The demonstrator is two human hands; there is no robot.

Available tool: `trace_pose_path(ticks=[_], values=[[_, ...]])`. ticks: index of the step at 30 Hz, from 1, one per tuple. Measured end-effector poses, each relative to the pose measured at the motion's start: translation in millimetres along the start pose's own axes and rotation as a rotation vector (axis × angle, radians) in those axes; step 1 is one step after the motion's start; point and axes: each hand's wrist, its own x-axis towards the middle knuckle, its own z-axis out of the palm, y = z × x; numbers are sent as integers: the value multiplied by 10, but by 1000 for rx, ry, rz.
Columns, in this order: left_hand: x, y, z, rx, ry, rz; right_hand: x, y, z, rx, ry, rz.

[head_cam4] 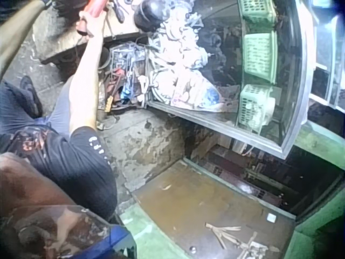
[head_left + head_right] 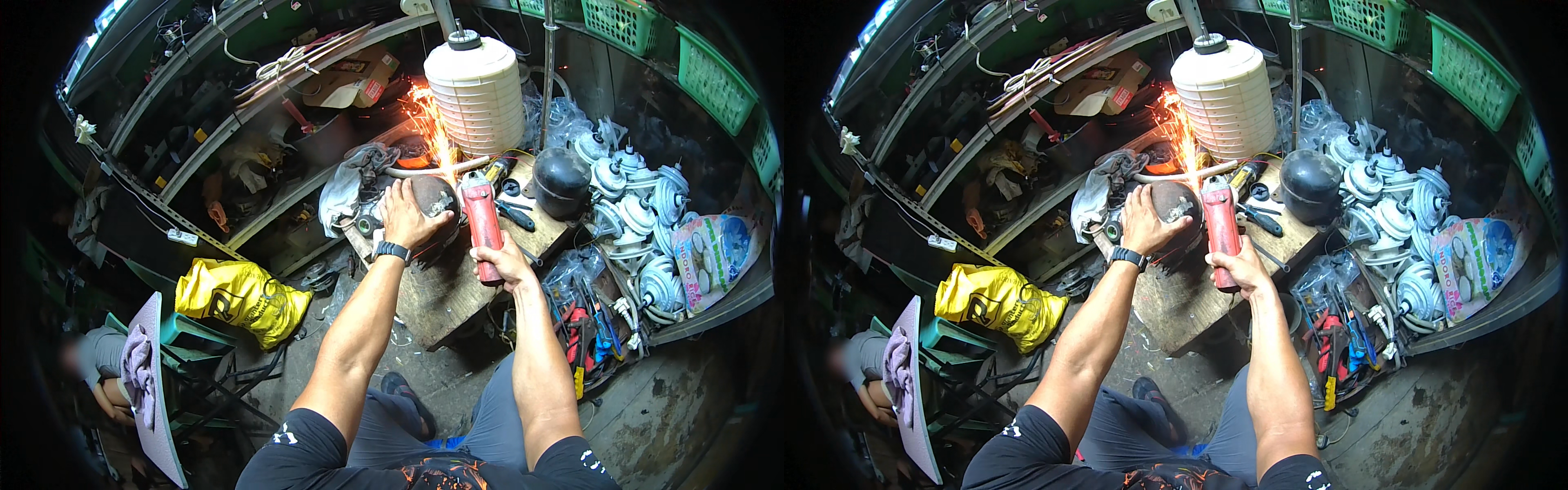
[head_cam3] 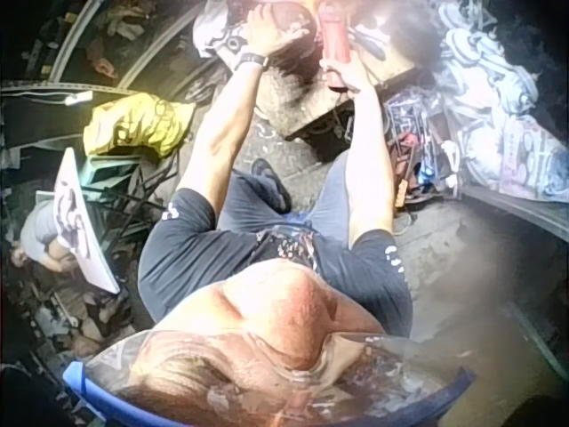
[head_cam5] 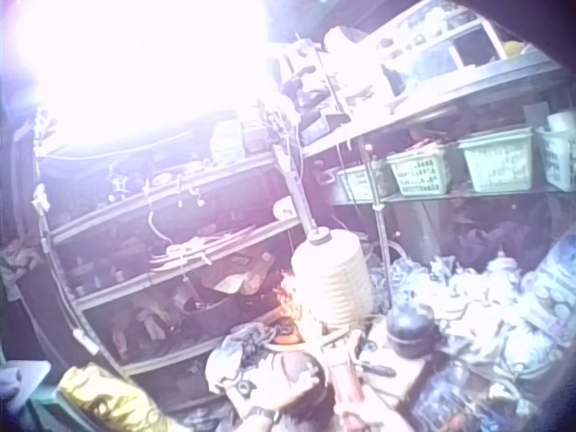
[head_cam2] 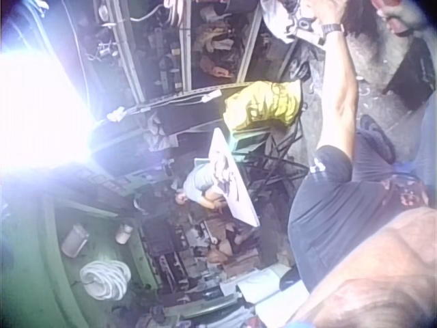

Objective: The person uses a red power grinder to grind the surface of a black compressor housing while holding it by hand on a wooden work surface.

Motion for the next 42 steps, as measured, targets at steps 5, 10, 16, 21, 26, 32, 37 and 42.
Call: trace_pose_path(ticks=[5, 10, 16, 21, 26, 32, 37, 42], values=[[0, 4, 15, -3, 9, -1, 3, -5, -16, -5, -19, -4], [-10, -18, 40, 26, 63, 24, 22, -31, 34, -11, 12, -18], [4, -5, 30, 3, 37, 7, 21, -14, -42, -15, -37, -25], [3, -15, 57, 6, 43, 5, 56, -25, -12, -8, -29, -13], [4, -40, 81, 42, 83, 39, 38, -35, -31, -10, -37, -26], [1, -41, 87, 55, 100, 37, 23, -14, -79, 0, -59, -17], [-5, -22, 56, 59, 95, 28, 19, -76, -84, 22, -107, 13], [12, -20, 54, 16, 101, 57, 1, 6, -77, -1, -53, -29]])
